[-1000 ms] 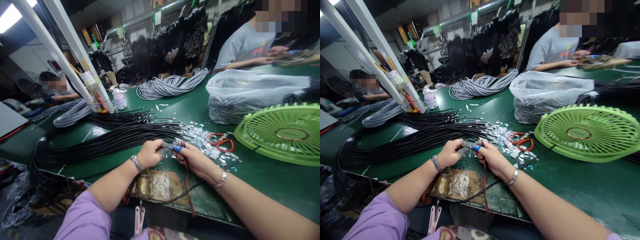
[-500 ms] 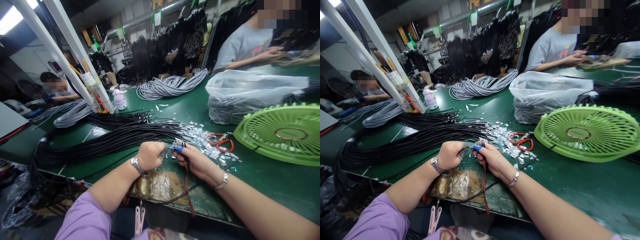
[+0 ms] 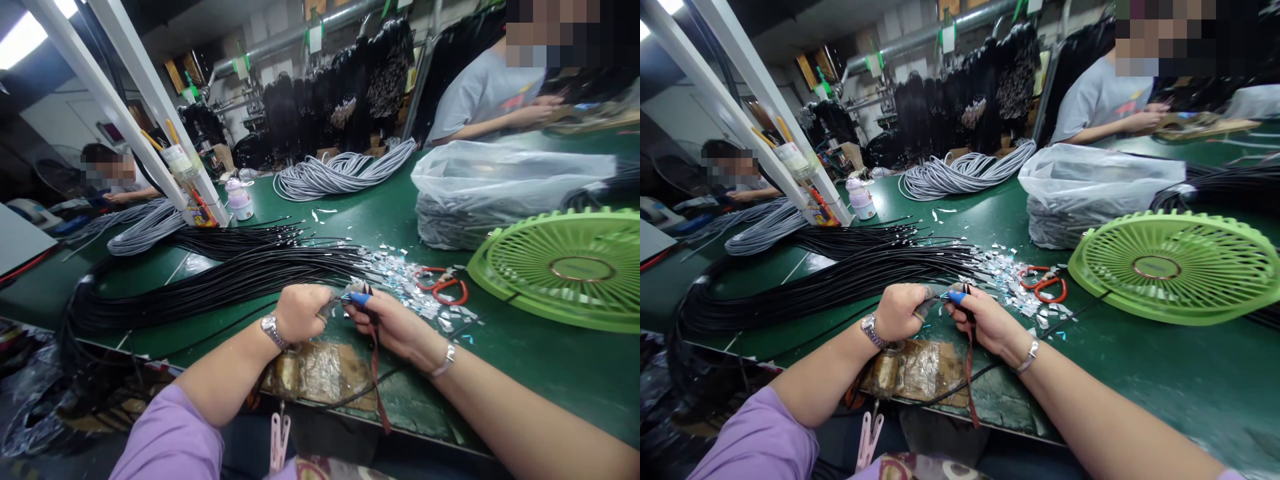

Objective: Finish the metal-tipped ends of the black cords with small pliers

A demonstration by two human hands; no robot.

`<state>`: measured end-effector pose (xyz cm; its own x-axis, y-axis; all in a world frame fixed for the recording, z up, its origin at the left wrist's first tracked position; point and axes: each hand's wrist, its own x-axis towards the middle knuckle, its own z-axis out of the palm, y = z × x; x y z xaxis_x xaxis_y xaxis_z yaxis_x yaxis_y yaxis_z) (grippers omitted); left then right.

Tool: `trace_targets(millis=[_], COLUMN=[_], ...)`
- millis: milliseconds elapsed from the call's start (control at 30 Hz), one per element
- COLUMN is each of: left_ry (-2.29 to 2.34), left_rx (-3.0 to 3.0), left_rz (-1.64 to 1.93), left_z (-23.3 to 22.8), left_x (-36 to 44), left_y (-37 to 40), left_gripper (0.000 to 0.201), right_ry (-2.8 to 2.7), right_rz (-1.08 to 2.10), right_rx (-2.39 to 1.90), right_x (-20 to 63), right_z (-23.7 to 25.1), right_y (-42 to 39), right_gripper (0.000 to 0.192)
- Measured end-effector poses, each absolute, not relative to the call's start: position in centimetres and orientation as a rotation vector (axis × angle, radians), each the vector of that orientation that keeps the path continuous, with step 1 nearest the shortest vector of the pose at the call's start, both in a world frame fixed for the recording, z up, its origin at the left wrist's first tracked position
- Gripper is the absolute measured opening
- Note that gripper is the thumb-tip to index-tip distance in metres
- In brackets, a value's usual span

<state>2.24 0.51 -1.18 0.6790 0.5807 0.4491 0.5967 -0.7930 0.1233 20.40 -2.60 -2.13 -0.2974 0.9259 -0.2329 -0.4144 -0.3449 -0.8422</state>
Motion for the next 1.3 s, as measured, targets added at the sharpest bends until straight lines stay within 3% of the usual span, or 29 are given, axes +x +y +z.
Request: trace_targets(millis=[533, 1300], left_ry=[-1.093, -0.931], left_rx=[-2.907, -2.905], left_rz=[-0.914, -0.895], left_z=[-1.09, -1.1], left_x=[2.38, 2.12], left_y=[0.36, 0.43], left_gripper=[0.019, 0.017], right_ry=[-0.725, -0.745], right_rz=[1.925, 1.818], right_rx=[-0.763, -0.885], right_x=[20.11, 19.47], right_z=[-2.62, -2.5], right_y=[-2.58, -2.7], right_gripper=[0.033, 0.036])
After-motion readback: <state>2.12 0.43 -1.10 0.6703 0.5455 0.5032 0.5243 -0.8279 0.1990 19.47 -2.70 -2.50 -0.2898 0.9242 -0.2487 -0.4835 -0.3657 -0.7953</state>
